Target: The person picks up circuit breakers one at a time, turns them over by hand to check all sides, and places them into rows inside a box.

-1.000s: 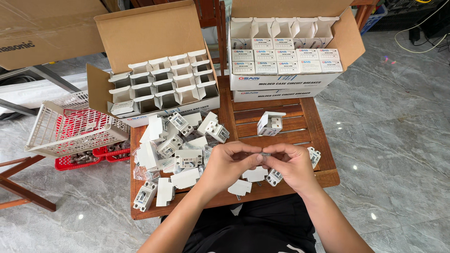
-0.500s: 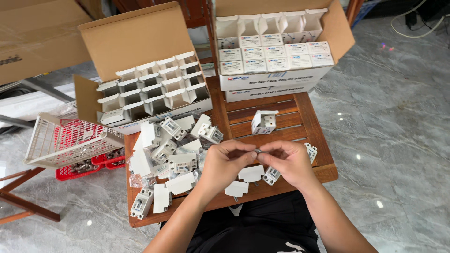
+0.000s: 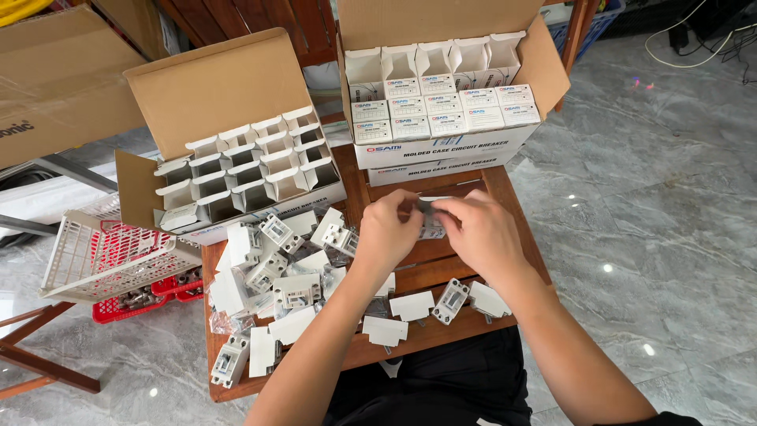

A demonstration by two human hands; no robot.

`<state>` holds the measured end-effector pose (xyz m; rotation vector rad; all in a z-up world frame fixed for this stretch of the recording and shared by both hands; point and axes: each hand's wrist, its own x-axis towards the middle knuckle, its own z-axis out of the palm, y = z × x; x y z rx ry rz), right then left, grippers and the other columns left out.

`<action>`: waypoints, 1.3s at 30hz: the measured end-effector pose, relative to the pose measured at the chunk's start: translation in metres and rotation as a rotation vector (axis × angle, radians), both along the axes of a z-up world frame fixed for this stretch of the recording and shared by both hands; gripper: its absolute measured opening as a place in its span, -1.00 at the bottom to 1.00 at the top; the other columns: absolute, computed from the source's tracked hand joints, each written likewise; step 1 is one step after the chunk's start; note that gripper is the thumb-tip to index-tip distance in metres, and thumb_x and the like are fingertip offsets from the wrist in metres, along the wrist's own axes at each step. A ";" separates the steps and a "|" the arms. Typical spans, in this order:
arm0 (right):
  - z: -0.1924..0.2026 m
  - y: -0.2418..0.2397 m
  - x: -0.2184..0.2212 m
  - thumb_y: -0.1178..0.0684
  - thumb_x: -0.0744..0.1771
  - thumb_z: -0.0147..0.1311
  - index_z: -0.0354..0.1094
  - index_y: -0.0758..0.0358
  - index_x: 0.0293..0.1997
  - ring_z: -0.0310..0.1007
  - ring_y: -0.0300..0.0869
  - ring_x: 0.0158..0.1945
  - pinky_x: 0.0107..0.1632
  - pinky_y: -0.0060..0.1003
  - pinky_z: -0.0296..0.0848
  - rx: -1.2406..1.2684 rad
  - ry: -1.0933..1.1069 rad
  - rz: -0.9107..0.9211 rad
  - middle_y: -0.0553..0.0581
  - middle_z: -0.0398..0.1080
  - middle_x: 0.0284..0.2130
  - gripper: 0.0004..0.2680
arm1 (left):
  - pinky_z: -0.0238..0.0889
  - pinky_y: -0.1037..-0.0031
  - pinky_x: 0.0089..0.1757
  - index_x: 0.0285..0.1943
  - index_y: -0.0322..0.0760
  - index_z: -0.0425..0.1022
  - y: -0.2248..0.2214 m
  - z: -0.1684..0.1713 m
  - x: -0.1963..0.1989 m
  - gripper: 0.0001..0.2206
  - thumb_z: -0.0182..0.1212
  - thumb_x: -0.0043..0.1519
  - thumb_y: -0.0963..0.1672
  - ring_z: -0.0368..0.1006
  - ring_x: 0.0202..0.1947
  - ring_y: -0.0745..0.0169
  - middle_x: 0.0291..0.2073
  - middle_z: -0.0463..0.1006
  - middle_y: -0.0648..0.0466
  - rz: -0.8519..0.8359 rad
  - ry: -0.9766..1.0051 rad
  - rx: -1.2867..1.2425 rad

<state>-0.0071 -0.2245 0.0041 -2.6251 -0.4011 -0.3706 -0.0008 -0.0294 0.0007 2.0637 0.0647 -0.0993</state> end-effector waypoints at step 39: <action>0.007 0.037 0.021 -0.03 0.34 0.26 0.61 -0.08 -0.37 0.52 -0.10 -0.10 -0.10 -0.15 0.65 -0.268 0.227 0.019 -0.06 0.55 -0.42 -0.91 | 0.64 0.35 -0.13 0.31 -0.33 0.71 0.022 -0.019 -0.003 -0.69 0.33 0.39 -0.20 0.77 -0.17 0.09 -0.15 0.81 -0.12 -0.049 0.021 -0.170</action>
